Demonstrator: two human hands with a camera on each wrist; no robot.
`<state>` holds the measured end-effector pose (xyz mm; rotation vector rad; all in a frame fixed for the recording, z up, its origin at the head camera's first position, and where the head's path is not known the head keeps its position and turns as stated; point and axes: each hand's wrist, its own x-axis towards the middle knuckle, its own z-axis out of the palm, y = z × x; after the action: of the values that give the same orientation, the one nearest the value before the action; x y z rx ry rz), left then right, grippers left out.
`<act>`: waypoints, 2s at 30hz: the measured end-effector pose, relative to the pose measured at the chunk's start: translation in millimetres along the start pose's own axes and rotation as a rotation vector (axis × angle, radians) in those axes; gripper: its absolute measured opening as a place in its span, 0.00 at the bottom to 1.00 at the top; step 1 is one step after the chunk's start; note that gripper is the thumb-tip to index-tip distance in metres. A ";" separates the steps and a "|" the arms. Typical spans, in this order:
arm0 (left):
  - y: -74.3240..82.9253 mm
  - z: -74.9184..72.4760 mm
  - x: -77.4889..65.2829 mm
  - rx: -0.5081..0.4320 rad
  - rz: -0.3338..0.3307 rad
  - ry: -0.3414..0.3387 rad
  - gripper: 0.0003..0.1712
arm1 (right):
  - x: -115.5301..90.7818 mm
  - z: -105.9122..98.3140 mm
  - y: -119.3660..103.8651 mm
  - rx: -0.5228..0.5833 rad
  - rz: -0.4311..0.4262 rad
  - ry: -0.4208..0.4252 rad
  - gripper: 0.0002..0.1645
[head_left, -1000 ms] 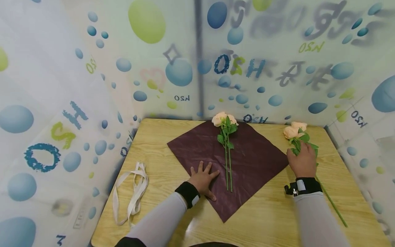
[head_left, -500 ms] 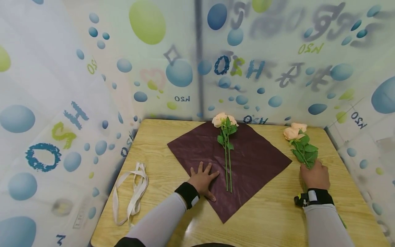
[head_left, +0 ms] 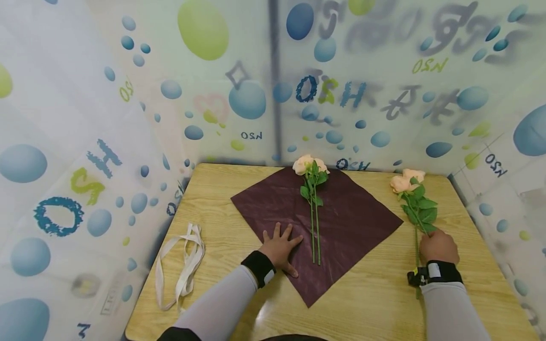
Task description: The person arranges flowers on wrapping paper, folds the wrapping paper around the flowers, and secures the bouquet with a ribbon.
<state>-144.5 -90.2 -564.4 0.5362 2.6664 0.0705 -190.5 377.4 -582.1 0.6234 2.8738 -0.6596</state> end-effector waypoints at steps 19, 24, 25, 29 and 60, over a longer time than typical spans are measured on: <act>-1.5 4.6 3.8 -0.012 0.001 -0.003 0.69 | -9.1 -3.6 -2.0 0.111 -0.040 0.005 0.32; -2.0 5.5 3.9 -0.016 0.000 -0.005 0.69 | -19.6 -18.6 -27.5 0.199 -0.074 0.125 0.31; -2.1 5.4 3.7 -0.018 -0.001 -0.006 0.69 | -22.9 -22.5 -36.2 0.234 -0.080 0.150 0.31; -1.7 3.1 2.3 -0.032 0.001 -0.013 0.68 | -38.4 -34.2 -81.6 0.422 -0.077 0.179 0.32; 4.0 8.9 11.2 0.061 0.010 0.006 0.69 | -39.0 92.6 -258.0 0.635 -0.268 -0.294 0.24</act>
<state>-148.8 -82.5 -576.4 0.5689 2.6792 -0.0062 -260.8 110.8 -556.4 0.1658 2.4651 -1.5821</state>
